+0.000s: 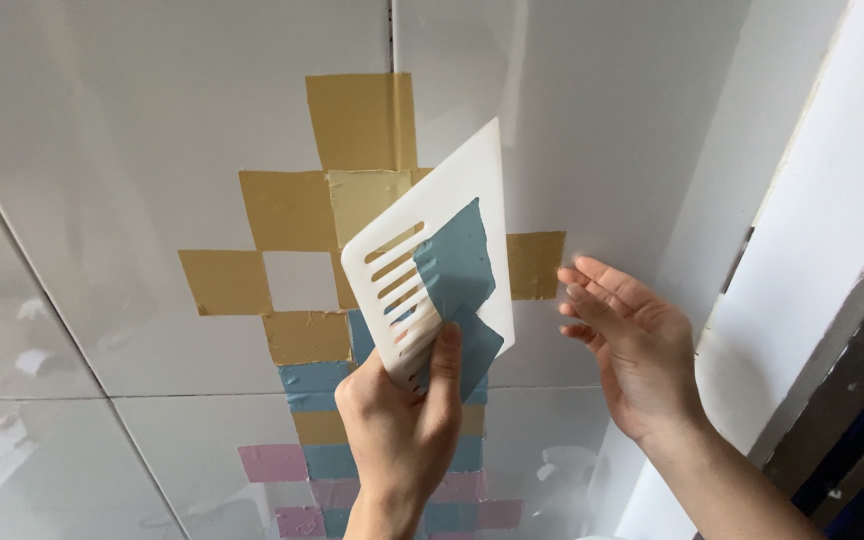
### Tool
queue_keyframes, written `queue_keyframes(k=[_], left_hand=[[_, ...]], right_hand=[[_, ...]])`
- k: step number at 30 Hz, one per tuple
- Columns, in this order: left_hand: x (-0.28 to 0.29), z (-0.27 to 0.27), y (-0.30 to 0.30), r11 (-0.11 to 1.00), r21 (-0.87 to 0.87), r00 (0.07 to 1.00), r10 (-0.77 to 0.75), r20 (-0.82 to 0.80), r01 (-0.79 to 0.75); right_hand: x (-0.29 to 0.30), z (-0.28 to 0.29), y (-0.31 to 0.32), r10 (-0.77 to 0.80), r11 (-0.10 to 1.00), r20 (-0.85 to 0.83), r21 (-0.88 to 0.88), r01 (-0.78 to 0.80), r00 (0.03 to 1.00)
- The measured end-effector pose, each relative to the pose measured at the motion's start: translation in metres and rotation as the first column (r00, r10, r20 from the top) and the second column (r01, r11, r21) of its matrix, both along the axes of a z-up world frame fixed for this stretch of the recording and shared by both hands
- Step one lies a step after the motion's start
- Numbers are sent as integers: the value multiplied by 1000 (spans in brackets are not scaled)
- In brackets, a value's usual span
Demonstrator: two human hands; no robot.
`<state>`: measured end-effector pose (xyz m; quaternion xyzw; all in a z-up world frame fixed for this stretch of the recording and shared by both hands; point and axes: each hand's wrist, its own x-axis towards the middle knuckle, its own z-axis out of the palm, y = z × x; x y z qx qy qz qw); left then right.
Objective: Applying small square stickers to a tiled wall to create a pixelated pattern using a squeegee tool.
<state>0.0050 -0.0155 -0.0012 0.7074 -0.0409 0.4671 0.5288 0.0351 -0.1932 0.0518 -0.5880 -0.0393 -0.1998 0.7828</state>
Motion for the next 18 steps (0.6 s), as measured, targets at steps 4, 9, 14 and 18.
queue_keyframes(k=[4,9,14,18], left_hand=[[1,-2,-2,1000,-1,1000,21,-8,-21],[1,-1,-3,1000,1,1000,5,23,-5],[-1,-1,-3,1000,-5,999,16,35,-16],[-1,1,-3,1000,2,998,8,66,-8]], right_hand=[[-3,7,-3,11,999,-57,-43,-13,998],[-9,17,-2,19,998,-120,-52,-26,993],[-12,18,-1,6,996,-137,-84,-18,991],[-7,13,-2,-102,963,-90,-260,76,991]])
